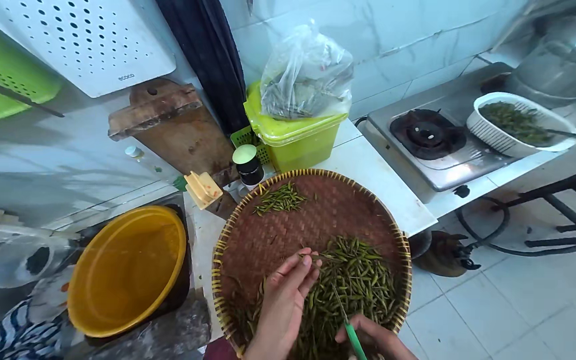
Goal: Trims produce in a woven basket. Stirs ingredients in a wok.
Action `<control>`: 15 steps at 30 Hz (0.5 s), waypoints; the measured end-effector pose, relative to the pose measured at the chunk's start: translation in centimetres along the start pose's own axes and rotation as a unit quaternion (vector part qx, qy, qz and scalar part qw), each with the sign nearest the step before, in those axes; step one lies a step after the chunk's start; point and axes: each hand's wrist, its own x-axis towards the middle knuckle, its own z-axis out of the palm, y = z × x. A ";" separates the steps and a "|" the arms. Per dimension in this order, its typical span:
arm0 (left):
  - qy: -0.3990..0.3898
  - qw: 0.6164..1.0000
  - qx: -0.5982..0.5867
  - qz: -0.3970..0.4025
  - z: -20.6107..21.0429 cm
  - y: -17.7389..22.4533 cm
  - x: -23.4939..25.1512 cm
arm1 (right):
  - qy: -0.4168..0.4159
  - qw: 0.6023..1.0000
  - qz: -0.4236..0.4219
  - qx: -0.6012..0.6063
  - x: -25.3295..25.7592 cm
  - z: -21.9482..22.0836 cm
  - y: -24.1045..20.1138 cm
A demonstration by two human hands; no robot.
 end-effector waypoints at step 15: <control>0.077 0.996 -0.033 0.037 3.7 -2.5 -2.0 | 0.116 0.993 -0.023 -0.030 1.3 -0.4 -1.7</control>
